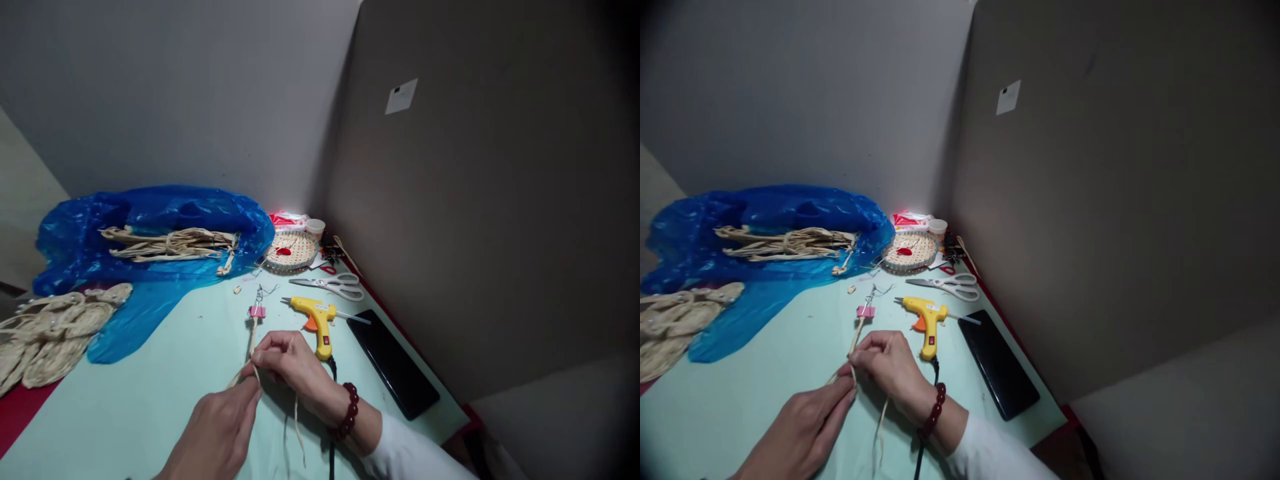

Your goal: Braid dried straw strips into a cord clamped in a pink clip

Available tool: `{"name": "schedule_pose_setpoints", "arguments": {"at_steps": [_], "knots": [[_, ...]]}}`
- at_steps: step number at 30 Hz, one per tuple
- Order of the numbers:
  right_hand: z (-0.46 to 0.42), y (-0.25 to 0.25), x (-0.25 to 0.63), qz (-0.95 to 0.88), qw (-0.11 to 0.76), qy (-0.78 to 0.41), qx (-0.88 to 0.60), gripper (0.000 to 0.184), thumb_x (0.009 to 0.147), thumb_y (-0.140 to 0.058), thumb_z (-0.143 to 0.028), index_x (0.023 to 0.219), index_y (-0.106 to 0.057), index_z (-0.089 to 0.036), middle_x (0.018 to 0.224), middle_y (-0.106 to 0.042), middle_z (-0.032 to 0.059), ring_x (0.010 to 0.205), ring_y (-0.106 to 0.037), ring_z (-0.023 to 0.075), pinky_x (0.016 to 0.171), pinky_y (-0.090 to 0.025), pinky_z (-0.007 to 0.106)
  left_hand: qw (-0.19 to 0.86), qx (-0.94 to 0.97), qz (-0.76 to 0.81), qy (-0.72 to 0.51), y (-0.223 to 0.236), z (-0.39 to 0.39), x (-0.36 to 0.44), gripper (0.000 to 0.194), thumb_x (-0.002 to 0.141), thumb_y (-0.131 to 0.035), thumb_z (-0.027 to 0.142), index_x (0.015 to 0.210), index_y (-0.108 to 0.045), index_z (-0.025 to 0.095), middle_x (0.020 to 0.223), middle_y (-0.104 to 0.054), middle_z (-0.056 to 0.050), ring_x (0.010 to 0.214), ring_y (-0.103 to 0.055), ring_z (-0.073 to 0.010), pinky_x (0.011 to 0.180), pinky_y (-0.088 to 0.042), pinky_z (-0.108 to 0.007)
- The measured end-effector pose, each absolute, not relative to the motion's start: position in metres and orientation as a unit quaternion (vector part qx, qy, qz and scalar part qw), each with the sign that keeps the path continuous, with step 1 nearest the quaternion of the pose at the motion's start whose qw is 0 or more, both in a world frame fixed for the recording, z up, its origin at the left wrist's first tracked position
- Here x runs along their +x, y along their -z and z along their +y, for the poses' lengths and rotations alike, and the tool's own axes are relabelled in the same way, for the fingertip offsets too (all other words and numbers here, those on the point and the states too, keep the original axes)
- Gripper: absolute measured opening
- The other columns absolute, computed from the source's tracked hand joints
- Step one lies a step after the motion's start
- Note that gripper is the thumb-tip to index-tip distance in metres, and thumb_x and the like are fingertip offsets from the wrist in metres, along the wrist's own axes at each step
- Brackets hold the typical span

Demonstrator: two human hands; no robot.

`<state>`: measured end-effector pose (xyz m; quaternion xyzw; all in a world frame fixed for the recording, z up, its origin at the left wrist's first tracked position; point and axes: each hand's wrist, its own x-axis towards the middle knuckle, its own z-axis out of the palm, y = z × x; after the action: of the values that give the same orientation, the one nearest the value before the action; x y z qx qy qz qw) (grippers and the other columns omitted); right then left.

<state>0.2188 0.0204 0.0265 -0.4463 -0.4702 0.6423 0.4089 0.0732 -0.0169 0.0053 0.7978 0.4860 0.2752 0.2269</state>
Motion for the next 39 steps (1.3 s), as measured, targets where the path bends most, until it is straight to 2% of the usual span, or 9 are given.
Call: {"name": "schedule_pose_setpoints", "arguments": {"at_steps": [7,9,13,16,19,28,31,36,39], "knots": [[0.022,-0.022,0.222,-0.484,0.411,-0.642,-0.429,0.015,0.071,-0.064,-0.028,0.067,-0.057,-0.014,0.056,-0.061,-0.0005,0.042,-0.032,0.0051,0.045,-0.024,0.019,0.283,0.74,0.542,-0.28,-0.026,0.01,0.054,0.029,0.09,-0.043,0.042,0.076,-0.06,0.023,0.077,-0.064,-0.003,0.072,-0.061,-0.0201,0.068,-0.042,-0.03],[0.022,-0.021,0.222,-0.492,0.407,-0.637,-0.431,0.015,0.073,-0.062,-0.028,0.07,-0.057,-0.015,0.057,-0.062,-0.0005,0.041,-0.03,0.005,0.045,-0.023,0.019,0.382,0.689,0.546,-0.287,-0.027,0.024,0.051,0.025,0.086,-0.049,0.044,0.089,-0.061,0.022,0.086,-0.066,-0.003,0.077,-0.059,-0.0197,0.071,-0.043,-0.029],[0.022,-0.019,0.222,-0.514,0.389,-0.625,-0.44,0.011,0.077,-0.058,-0.026,0.073,-0.054,-0.016,0.061,-0.063,-0.0002,0.043,-0.035,0.0059,0.045,-0.025,0.019,0.634,0.587,0.424,-0.271,-0.022,0.037,0.056,0.026,0.083,-0.055,0.044,0.089,-0.057,0.019,0.07,-0.057,0.002,0.063,-0.053,-0.0129,0.061,-0.043,-0.024],[0.023,-0.019,0.224,-0.543,0.369,-0.596,-0.462,0.006,0.078,-0.055,-0.022,0.076,-0.054,-0.016,0.065,-0.064,0.0005,0.048,-0.041,0.0072,0.047,-0.027,0.019,0.72,0.487,0.414,-0.269,-0.021,0.034,0.064,0.027,0.081,-0.06,0.044,0.086,-0.049,0.02,0.063,-0.047,0.008,0.042,-0.031,-0.003,0.039,-0.023,-0.015],[0.023,-0.022,0.228,-0.587,0.339,-0.551,-0.486,0.005,0.078,-0.054,-0.019,0.078,-0.058,-0.015,0.068,-0.065,0.0016,0.053,-0.046,0.0087,0.05,-0.03,0.019,0.729,0.457,0.439,-0.26,-0.02,0.029,0.068,0.026,0.081,-0.06,0.043,0.083,-0.046,0.021,0.06,-0.043,0.01,0.041,-0.01,-0.0014,0.037,-0.004,-0.016],[0.003,-0.04,0.234,-0.736,0.25,-0.279,-0.564,0.015,0.081,-0.051,-0.02,0.068,-0.058,-0.017,0.053,-0.053,-0.0008,0.051,-0.036,0.0107,0.052,-0.019,0.026,0.673,0.483,0.485,-0.278,-0.011,0.023,0.068,0.028,0.079,-0.06,0.045,0.073,-0.045,0.022,0.046,-0.025,0.015,0.039,-0.013,-0.004,0.035,-0.009,-0.017],[-0.001,-0.043,0.231,-0.774,0.209,-0.196,-0.566,0.019,0.083,-0.048,-0.022,0.066,-0.056,-0.018,0.051,-0.052,-0.0013,0.045,-0.032,0.0103,0.049,-0.016,0.027,0.637,0.521,0.498,-0.274,-0.01,0.024,0.068,0.028,0.08,-0.058,0.043,0.068,-0.046,0.02,0.046,-0.04,0.011,0.036,-0.02,-0.0031,0.037,-0.011,-0.018],[-0.007,-0.038,0.224,-0.861,0.18,-0.127,-0.459,0.014,0.083,-0.046,-0.023,0.087,-0.058,-0.017,0.068,-0.065,0.0024,0.049,-0.048,0.0134,0.049,-0.021,0.029,0.656,0.479,0.506,-0.29,-0.015,0.022,0.068,0.025,0.077,-0.062,0.039,0.068,-0.05,0.019,0.044,-0.034,0.013,0.037,-0.017,-0.0032,0.039,-0.009,-0.019],[-0.011,-0.032,0.221,-0.915,0.145,-0.073,-0.369,0.021,0.077,-0.051,-0.021,0.095,-0.058,-0.013,0.08,-0.067,0.0065,0.063,-0.057,0.0188,0.05,-0.026,0.031,0.688,0.437,0.489,-0.31,-0.018,0.019,0.067,0.023,0.076,-0.064,0.037,0.073,-0.055,0.017,0.054,-0.048,0.008,0.04,-0.02,-0.0026,0.041,-0.01,-0.018]]}}
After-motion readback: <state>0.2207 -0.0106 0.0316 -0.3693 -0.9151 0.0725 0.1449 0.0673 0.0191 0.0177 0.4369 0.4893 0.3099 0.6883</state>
